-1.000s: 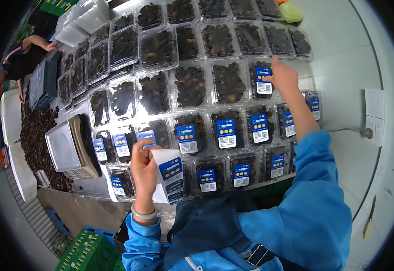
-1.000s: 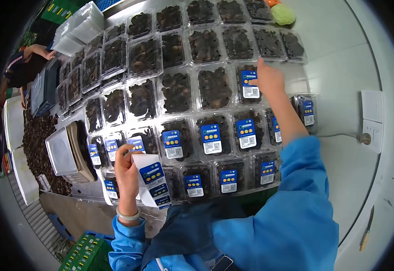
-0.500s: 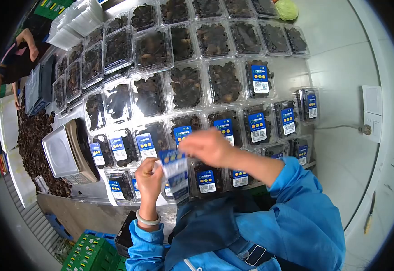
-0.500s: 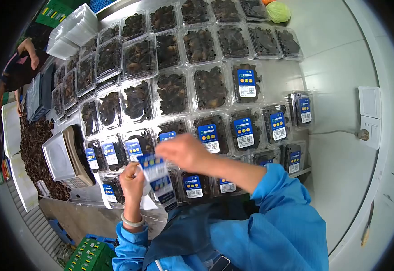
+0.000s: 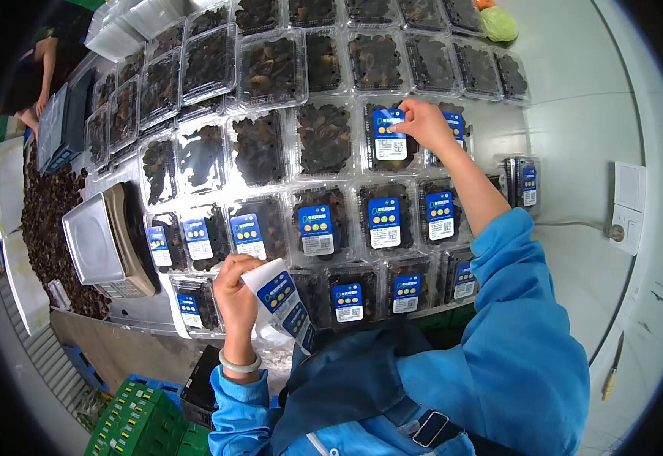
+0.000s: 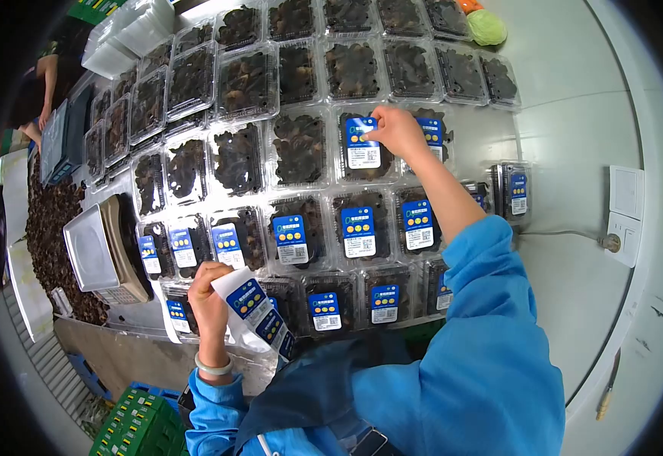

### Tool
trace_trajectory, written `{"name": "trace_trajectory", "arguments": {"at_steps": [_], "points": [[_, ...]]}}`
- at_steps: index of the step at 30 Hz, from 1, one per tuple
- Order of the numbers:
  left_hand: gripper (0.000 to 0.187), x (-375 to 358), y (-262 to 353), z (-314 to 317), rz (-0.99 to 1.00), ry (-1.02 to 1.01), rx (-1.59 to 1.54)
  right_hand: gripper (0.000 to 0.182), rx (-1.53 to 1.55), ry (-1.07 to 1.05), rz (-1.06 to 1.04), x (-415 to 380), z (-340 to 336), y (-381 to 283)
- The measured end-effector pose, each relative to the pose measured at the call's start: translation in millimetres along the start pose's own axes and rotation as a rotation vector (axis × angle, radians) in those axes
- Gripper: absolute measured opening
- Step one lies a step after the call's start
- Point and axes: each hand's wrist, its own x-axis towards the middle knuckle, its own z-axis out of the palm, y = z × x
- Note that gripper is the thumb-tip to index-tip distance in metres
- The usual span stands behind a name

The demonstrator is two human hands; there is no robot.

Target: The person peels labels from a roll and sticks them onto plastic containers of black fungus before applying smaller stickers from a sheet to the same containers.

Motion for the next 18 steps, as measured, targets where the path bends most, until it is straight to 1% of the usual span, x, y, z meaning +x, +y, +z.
{"name": "trace_trajectory", "arguments": {"at_steps": [1,2,3,5,6,7,8,9,10,11,12,13,15,16,18], "points": [[0.016,0.2,1.0,0.7,0.015,0.021,0.019,0.035,-0.128,0.013,-0.014,-0.5,2.7,-2.0],[0.016,1.9,3.4,-0.3,0.019,0.015,0.015,0.043,-0.324,0.103,-0.072,-4.1,7.1,-0.1],[0.016,2.3,6.3,-0.6,-0.011,0.005,-0.017,0.046,-0.398,0.13,0.004,-10.0,6.0,-13.3],[0.02,0.9,6.0,0.3,-0.072,-0.02,-0.094,0.052,-0.549,0.186,0.153,-28.3,-4.6,-59.9],[0.023,-1.0,16.0,5.5,-0.259,0.014,-0.26,0.054,-0.419,0.126,0.077,-41.3,1.5,-77.8],[0.024,-2.7,9.6,7.8,-0.215,0.017,-0.28,0.056,-0.289,0.067,0.006,-59.5,11.1,-97.7],[0.021,-4.6,3.3,10.7,-0.148,0.014,-0.247,0.055,0.07,-0.199,0.018,-83.9,24.8,-124.4],[0.019,-5.9,-0.1,12.4,-0.08,0.009,-0.215,0.053,0.327,-0.345,-0.186,-106.1,55.6,-126.9],[0.016,-7.2,1.3,11.8,-0.136,-0.017,-0.182,0.049,0.446,-0.428,-0.486,-127.8,73.8,-137.8],[0.013,-10.6,3.5,10.3,-0.194,-0.039,-0.149,0.046,0.449,-0.532,-0.533,-144.9,82.3,-152.1],[0.009,-14.7,4.1,8.5,-0.252,-0.057,-0.117,0.041,0.397,-0.586,-0.563,-155.0,100.4,-152.4],[0.006,-18.5,0.3,5.5,-0.218,-0.055,-0.026,0.032,0.415,-0.543,-0.548,-164.2,110.2,-156.4],[0.004,-24.6,-12.8,-3.9,-0.148,-0.054,0.155,0.027,0.405,-0.508,-0.524,-169.7,111.6,-161.4],[0.013,-29.6,-17.1,-8.7,-0.219,-0.074,0.247,0.025,0.402,-0.393,-0.625,-166.0,108.7,-162.2],[0.017,-35.9,-22.4,-17.1,-0.168,0.015,0.25,0.021,0.389,-0.159,-0.823,-145.0,94.8,-159.0]]}}
